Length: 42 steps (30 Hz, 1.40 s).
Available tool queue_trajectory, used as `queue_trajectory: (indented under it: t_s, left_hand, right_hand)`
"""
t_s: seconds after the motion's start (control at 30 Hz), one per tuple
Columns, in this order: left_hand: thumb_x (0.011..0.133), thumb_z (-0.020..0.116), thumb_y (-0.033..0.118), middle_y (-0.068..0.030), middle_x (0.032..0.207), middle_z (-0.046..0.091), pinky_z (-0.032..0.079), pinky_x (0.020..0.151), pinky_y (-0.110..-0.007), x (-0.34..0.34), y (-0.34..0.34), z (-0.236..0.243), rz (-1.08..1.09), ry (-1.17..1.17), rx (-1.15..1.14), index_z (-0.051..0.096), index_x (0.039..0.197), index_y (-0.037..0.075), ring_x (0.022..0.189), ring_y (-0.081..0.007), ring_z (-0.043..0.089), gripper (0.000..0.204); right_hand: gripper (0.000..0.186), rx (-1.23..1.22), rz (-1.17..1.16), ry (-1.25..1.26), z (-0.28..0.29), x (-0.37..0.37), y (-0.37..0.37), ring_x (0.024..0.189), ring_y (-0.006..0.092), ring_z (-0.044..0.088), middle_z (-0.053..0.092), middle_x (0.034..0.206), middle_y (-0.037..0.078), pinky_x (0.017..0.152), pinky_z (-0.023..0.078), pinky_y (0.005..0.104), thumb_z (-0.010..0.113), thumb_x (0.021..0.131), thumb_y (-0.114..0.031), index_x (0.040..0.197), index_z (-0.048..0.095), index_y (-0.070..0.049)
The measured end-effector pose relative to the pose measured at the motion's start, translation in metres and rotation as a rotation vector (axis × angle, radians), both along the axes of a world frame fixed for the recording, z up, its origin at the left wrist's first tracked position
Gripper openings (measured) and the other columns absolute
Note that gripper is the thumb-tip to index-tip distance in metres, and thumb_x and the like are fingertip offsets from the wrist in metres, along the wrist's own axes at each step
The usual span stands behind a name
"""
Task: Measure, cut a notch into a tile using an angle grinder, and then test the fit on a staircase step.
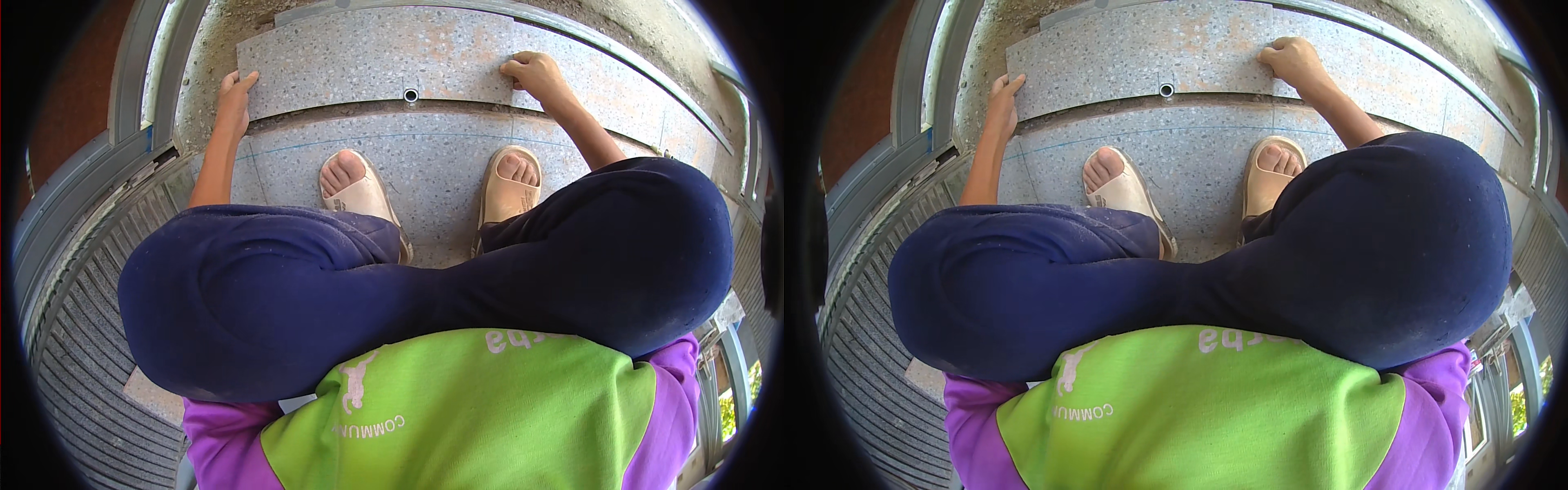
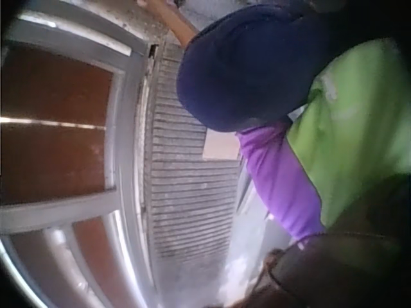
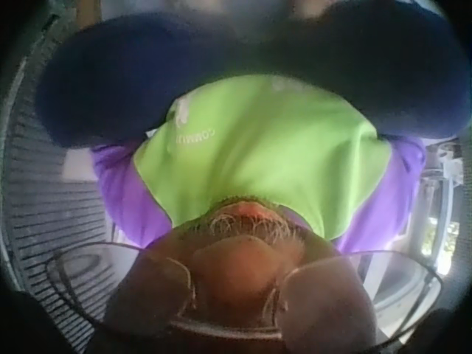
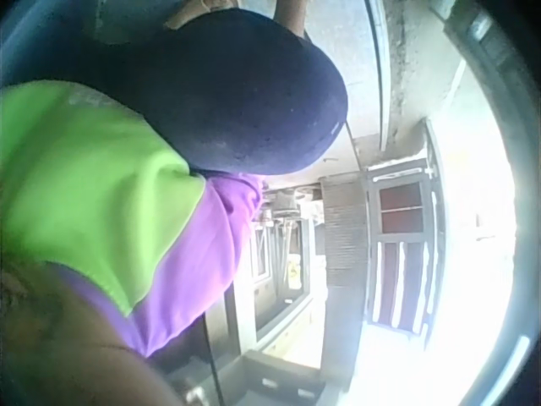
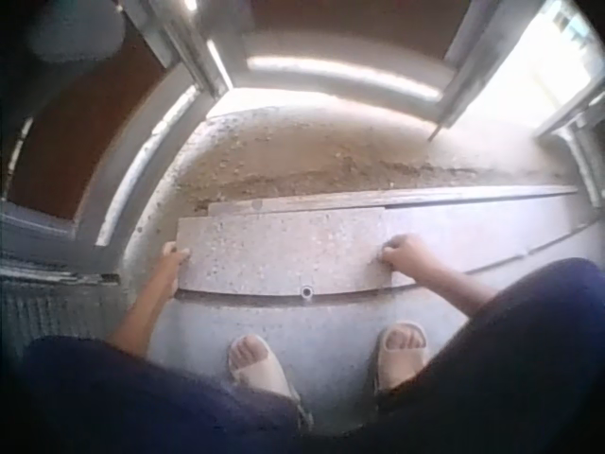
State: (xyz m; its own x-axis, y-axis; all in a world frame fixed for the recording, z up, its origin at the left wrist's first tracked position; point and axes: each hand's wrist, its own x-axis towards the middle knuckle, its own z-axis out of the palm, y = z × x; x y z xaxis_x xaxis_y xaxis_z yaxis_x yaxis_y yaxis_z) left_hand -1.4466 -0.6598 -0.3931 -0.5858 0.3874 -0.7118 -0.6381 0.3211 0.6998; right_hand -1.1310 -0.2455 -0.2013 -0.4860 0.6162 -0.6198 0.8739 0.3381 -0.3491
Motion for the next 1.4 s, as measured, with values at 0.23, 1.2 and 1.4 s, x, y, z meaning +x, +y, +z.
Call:
queue_trajectory:
  t_s: [0.23,1.2,1.4]
  left_hand:
    - [0.091,0.073,0.016,-0.0171,0.130,0.059,0.038,0.108,-0.034,-0.005,-0.005,0.003,0.002,0.060,-0.061,0.048,0.137,-0.009,0.121,-0.0239,0.054,0.058]
    - [0.101,0.061,0.030,-0.0130,0.126,0.062,0.035,0.108,-0.035,-0.032,-0.011,-0.011,0.010,0.085,-0.088,0.059,0.125,-0.002,0.120,-0.0211,0.051,0.040]
    - [0.102,0.059,0.029,-0.0144,0.123,0.063,0.038,0.106,-0.036,-0.033,0.006,0.006,0.003,0.000,-0.111,0.057,0.126,-0.003,0.117,-0.0221,0.054,0.039]
  right_hand:
    - [0.030,-0.009,-0.011,0.050,-0.008,-0.001,0.000,0.068,0.0293,0.070,0.071,0.075,0.020,0.074,0.056,0.0394,0.064,0.082,-0.025,0.086,0.076,0.002]
    - [0.038,0.256,0.488,-0.172,0.000,-0.051,0.029,0.082,0.0472,0.068,0.068,0.084,0.032,0.080,0.054,0.0524,0.062,0.080,-0.029,0.078,0.071,0.008]
    - [0.035,0.443,0.503,0.206,0.005,-0.078,0.047,0.094,0.0473,0.067,0.069,0.098,0.031,0.088,0.051,0.0505,0.059,0.085,-0.027,0.092,0.071,0.005]
